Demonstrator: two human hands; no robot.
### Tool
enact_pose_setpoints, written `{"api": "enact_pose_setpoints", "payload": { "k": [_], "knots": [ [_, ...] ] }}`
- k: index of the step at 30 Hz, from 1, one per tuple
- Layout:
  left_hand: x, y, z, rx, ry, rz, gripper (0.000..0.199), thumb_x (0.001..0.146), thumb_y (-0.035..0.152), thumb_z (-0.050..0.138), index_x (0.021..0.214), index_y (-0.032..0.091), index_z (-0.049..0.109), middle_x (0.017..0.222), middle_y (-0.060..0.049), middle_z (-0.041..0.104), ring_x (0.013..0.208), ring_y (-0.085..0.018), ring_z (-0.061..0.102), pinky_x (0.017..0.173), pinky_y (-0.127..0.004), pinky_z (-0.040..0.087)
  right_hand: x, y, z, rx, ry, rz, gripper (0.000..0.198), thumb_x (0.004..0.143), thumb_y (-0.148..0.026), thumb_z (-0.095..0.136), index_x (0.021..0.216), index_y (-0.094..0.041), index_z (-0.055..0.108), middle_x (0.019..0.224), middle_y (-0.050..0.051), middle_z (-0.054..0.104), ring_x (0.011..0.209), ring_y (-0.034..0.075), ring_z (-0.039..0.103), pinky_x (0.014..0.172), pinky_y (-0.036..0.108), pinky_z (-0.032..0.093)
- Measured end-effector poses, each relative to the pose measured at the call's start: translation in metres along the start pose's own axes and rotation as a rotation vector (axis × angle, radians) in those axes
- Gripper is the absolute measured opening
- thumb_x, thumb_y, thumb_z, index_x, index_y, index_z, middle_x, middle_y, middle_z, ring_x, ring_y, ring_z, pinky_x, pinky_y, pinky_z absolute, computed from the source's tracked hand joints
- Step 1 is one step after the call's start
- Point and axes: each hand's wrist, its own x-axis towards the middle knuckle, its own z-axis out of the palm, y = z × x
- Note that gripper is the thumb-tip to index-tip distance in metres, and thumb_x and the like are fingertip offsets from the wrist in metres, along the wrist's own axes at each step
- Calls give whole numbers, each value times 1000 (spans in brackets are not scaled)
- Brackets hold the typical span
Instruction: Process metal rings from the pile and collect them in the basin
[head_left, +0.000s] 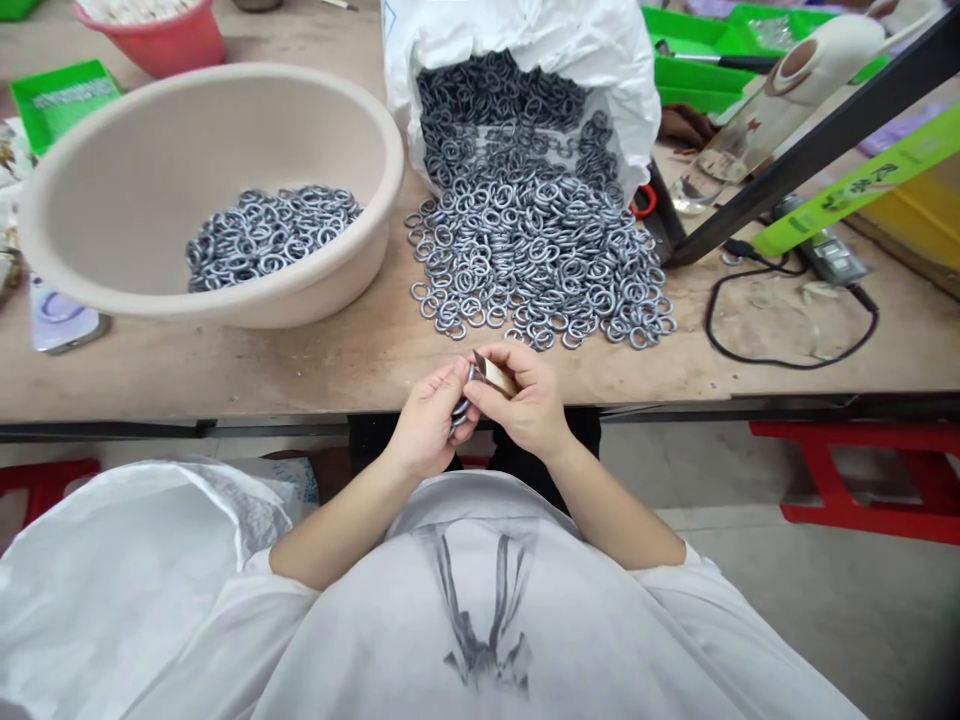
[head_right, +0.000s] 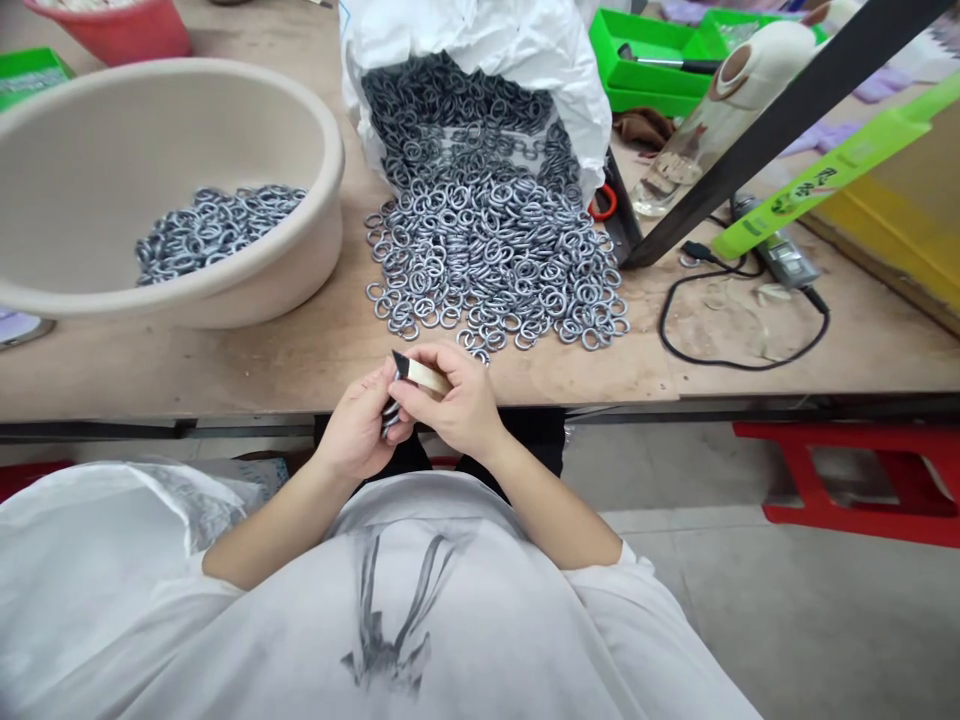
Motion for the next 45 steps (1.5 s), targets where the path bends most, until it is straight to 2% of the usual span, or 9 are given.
{"api": "enact_pose_setpoints", "payload": {
  "k": [5,10,14,21,29,32,38,41,45],
  "knots": [
    [-1,-1,2,-9,43,34,49,73,58,75,66,16,51,50,6,46,38,-2,34,33,-12,22,0,-1,-1,-62,113,18,28,92,-47,57,87,-20,64,75,0,60,68,14,55,67,28,45],
    [1,-1,1,-41,103,79,50,73,57,75,64,16,49,49,8,42,37,-2,33,33,-13,23,-8,-9,-7,-412,-35,-211,43,93,-54,55,67,-19,54,63,-1,50,61,12,45,59,27,34],
    [1,-3,2,-50,106,78,49,76,57,74,65,16,49,48,9,39,35,-1,30,33,-14,22,-12,-11,-6,-578,-66,-259,49,95,-56,49,62,-20,46,60,-1,44,57,12,39,56,28,29],
    [0,-1,-1,-35,89,61,48,72,55,78,66,16,49,48,9,39,37,-2,30,34,-13,22,-14,-10,-3,-489,-79,-203,49,95,-51,53,59,-20,39,57,-3,41,54,10,35,55,27,25],
    [-3,0,-5,-51,19,-46,48,73,54,77,67,16,49,48,7,45,36,-1,32,35,-12,22,-3,0,-10,-433,31,62,45,94,-52,52,63,-20,51,59,-3,48,57,12,43,58,26,30],
    [-8,1,-8,-33,-9,-44,47,76,53,76,66,15,49,51,6,48,38,-1,34,37,-12,26,15,8,-29,-626,188,135,42,94,-52,52,66,-21,53,61,-1,51,60,15,46,59,27,31],
    [-5,11,-13,-27,39,37,37,75,46,77,86,13,64,63,2,60,38,-2,41,35,-15,26,33,14,-39,-1033,60,145,15,88,-32,63,86,-18,69,87,10,66,79,24,58,66,32,36],
    [-3,15,-13,-34,78,49,33,74,41,78,89,14,64,67,2,62,40,-3,44,35,-15,25,31,9,-35,-858,111,111,14,89,-28,58,85,-19,67,87,8,65,80,22,58,68,32,39],
    [-2,10,-9,-37,101,31,39,76,51,75,78,16,57,67,2,60,41,-4,46,34,-15,25,15,-5,-19,-165,96,157,26,90,-45,59,82,-20,59,69,-1,56,60,12,49,57,26,39]
  ]
}}
